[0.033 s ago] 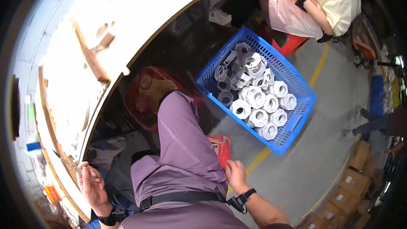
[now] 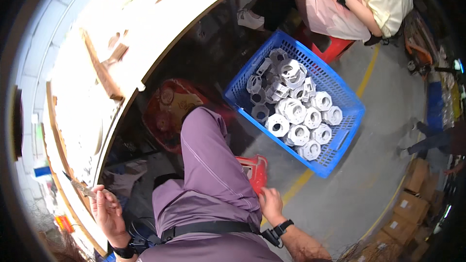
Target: Use a utility knife to trim and clean excess plastic material from small white components at a workbench.
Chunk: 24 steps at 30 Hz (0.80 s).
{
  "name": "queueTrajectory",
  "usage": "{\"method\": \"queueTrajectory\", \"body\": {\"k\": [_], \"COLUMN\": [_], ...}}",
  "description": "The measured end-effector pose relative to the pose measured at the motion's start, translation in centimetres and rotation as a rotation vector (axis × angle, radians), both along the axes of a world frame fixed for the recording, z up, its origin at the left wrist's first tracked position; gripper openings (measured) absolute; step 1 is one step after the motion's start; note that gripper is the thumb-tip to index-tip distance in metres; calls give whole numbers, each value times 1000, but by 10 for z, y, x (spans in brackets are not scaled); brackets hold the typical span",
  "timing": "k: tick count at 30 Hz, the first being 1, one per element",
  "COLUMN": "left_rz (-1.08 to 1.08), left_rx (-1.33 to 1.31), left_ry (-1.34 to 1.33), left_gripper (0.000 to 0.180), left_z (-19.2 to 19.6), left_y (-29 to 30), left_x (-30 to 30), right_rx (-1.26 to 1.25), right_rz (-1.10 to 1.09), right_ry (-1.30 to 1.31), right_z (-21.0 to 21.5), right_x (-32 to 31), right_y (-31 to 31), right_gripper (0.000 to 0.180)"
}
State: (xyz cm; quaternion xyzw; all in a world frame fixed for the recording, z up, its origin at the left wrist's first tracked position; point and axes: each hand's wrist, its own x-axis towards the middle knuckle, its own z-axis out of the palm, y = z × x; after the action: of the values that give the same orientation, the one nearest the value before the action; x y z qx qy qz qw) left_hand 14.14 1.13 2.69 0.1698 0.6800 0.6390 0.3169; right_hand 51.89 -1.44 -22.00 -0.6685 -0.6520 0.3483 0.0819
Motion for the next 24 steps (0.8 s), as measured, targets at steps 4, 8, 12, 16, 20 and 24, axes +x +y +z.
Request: {"method": "queueTrajectory", "body": {"k": [4,8,12,16,20,24], "left_rz": [-179,-247,-228,-212,-173,-304], "left_rx": [-37,-58,-126,-160,-216,-158], "left_ry": [0,38,38,36,39,2], "left_gripper": [16,15,15,15,16,19], "left_z": [-1,2,1,-2,1,9], "left_y": [35,54,58,57,56,76], "left_x": [28,48,67,78,81,91], "right_rx": [-109,-39,27,-1,87,145], "right_rz": [-210,-252,-272,-262,-213,-184], "right_ry": [143,165,138,177,181,203], "right_z": [-14,-21,-51,-58,-69,-72], "right_x": [-2,-9,-11,-11,-12,-16], "right_y": [-33,-40,-55,-50,-48,-41], "right_gripper": [24,25,27,26,26,27]}}
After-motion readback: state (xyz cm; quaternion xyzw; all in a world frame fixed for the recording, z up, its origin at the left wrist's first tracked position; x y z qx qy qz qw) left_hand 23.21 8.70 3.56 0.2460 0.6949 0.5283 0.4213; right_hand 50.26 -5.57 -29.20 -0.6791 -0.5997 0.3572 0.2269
